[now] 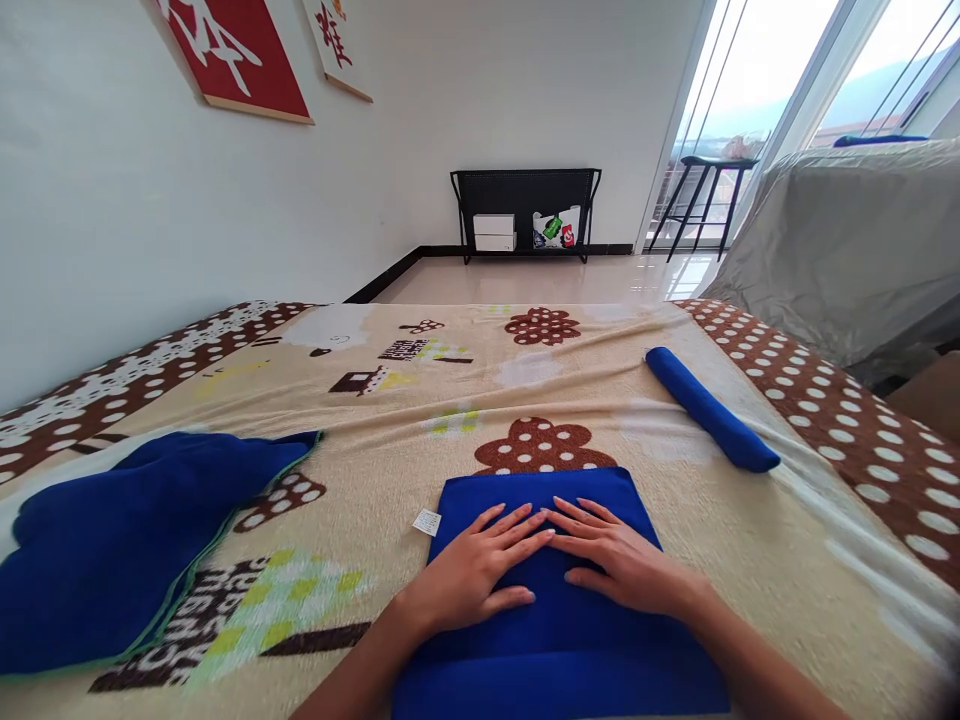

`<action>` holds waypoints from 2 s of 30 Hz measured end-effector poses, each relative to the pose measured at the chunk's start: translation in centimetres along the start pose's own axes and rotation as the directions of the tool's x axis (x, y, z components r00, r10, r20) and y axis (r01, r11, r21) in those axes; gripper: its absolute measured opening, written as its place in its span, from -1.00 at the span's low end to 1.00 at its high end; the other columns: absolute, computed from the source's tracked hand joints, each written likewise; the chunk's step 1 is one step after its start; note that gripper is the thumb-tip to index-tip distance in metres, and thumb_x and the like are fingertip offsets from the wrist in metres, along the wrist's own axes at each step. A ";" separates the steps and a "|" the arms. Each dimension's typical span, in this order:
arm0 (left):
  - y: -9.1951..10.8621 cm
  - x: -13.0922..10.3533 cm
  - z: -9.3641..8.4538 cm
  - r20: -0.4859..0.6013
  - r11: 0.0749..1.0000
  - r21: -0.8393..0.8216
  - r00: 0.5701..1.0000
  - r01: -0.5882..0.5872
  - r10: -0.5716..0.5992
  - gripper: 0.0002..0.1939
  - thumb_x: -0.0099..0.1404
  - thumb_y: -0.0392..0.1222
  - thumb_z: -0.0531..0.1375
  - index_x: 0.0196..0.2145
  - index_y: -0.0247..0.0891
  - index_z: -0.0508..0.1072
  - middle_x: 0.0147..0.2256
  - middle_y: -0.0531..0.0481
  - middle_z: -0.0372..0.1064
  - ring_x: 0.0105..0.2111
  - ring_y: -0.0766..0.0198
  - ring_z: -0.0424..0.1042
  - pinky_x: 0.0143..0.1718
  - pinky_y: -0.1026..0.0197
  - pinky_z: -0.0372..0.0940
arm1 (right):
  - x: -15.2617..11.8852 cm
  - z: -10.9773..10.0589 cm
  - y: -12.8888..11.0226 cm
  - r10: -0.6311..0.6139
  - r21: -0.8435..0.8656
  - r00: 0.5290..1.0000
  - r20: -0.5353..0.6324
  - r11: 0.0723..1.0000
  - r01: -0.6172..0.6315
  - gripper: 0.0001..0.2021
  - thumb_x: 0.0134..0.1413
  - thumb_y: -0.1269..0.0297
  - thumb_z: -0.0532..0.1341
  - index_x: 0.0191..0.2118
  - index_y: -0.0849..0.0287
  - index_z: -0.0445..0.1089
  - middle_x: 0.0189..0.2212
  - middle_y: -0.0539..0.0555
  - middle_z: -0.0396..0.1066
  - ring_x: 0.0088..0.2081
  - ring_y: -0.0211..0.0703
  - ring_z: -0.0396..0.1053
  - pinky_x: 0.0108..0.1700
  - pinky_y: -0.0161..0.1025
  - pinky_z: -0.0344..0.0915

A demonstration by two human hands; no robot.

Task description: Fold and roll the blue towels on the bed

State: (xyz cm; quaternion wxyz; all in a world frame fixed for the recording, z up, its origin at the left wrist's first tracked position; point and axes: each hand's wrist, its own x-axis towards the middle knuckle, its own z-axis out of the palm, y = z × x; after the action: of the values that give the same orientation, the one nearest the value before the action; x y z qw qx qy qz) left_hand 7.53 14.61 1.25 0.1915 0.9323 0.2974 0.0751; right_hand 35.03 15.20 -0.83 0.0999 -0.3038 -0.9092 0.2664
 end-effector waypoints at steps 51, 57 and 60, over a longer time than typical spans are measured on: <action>9.2 -10.2 6.6 -0.491 0.892 0.330 0.863 0.310 -0.118 -0.48 0.21 -0.46 0.04 0.13 -0.28 0.35 -0.05 -0.14 0.45 -0.04 0.08 0.41 0.01 -0.01 0.34 | -13.4 7.5 -4.6 0.006 -0.475 0.886 -0.463 0.842 -0.254 -0.49 0.18 0.47 0.10 0.24 0.08 0.24 0.04 0.07 0.43 0.03 -0.10 0.37 0.17 -0.02 0.10; 8.4 -9.8 7.8 -0.549 0.860 0.371 0.830 0.350 -0.100 -0.51 0.22 -0.54 0.00 0.06 -0.27 0.39 -0.11 -0.09 0.48 -0.09 0.12 0.43 0.02 0.01 0.30 | -11.9 8.2 -4.2 -0.030 -0.407 0.815 -0.579 0.877 -0.257 -0.61 0.17 0.57 0.07 0.07 0.16 0.35 -0.11 0.07 0.49 -0.08 -0.11 0.40 0.10 -0.03 0.12; 8.5 -9.8 7.7 -0.555 0.846 0.396 0.827 0.358 -0.090 -0.54 0.23 -0.55 0.02 0.04 -0.30 0.38 -0.13 -0.10 0.47 -0.11 0.11 0.43 0.01 -0.01 0.28 | -11.5 7.7 -4.9 -0.010 -0.349 0.782 -0.624 0.898 -0.267 -0.66 0.17 0.57 0.05 0.00 0.15 0.37 -0.17 0.04 0.50 -0.14 -0.13 0.40 0.09 -0.03 0.10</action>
State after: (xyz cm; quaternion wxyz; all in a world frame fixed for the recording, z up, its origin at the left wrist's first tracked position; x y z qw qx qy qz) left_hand 6.01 0.16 -2.69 -0.1270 0.8518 0.4574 0.2213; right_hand 39.07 1.65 -4.86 0.3019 -0.4502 -0.8394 -0.0412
